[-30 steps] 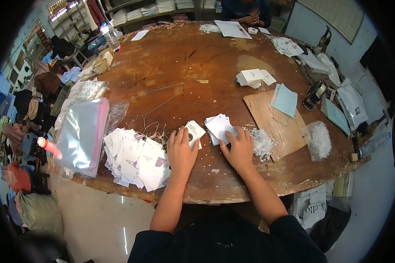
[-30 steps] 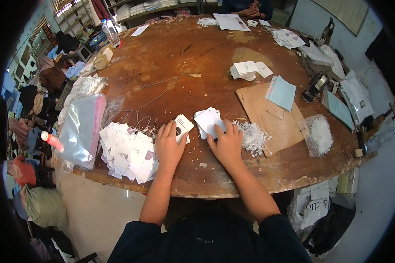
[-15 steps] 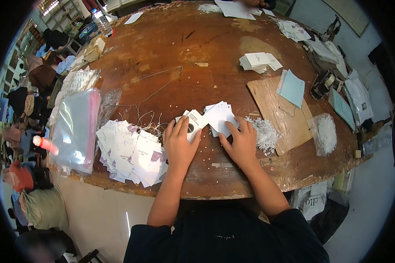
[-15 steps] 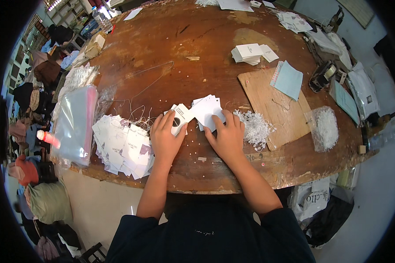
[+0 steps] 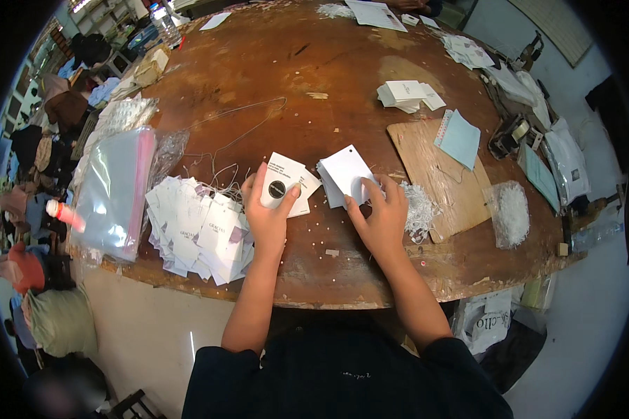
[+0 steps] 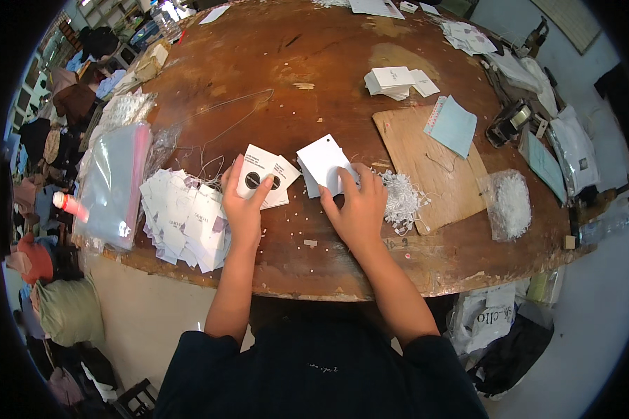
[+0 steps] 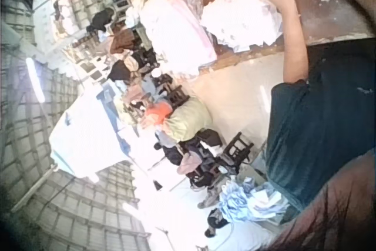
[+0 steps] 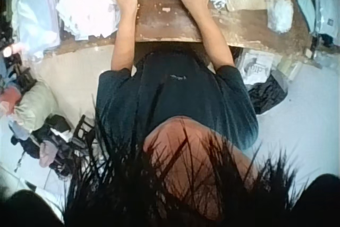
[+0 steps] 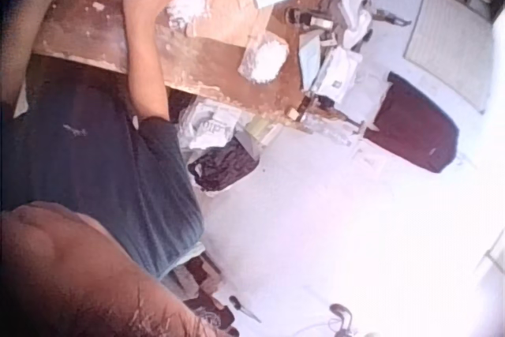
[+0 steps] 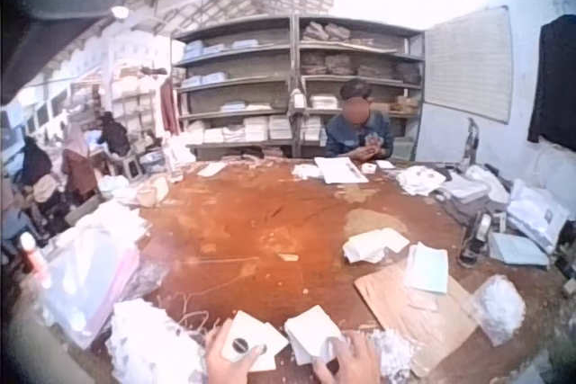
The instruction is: The person repeatedly picks small white paper tags and thin white strings from a cluttered wooden table, threads the string through a hole in each tag, and places the assembled units into a growing pile. The person handles items one at a time throughout the clip.
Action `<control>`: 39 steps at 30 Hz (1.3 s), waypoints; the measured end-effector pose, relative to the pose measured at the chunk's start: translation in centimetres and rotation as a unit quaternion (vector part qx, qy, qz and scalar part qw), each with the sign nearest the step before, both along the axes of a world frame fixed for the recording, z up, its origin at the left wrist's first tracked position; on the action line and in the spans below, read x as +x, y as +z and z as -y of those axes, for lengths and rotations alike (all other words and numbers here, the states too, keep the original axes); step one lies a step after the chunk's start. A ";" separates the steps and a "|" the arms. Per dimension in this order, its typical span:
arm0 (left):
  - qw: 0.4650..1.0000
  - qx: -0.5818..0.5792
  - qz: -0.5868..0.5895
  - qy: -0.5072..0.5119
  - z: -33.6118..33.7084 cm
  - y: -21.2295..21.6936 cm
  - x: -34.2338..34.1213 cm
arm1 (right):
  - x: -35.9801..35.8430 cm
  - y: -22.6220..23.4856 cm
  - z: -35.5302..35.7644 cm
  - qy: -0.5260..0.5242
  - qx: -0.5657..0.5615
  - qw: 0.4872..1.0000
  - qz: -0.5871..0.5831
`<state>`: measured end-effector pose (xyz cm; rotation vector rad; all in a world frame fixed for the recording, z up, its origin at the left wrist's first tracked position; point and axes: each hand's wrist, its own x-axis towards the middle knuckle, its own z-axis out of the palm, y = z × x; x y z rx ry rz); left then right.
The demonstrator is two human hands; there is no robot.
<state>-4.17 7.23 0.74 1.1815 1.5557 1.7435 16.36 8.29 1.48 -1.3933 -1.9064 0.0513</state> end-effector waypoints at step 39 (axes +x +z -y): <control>0.922 -0.055 0.221 -0.315 1.9 0.1 4.5 | -1.0 -0.3 0.3 0.122 -0.227 0.841 -0.476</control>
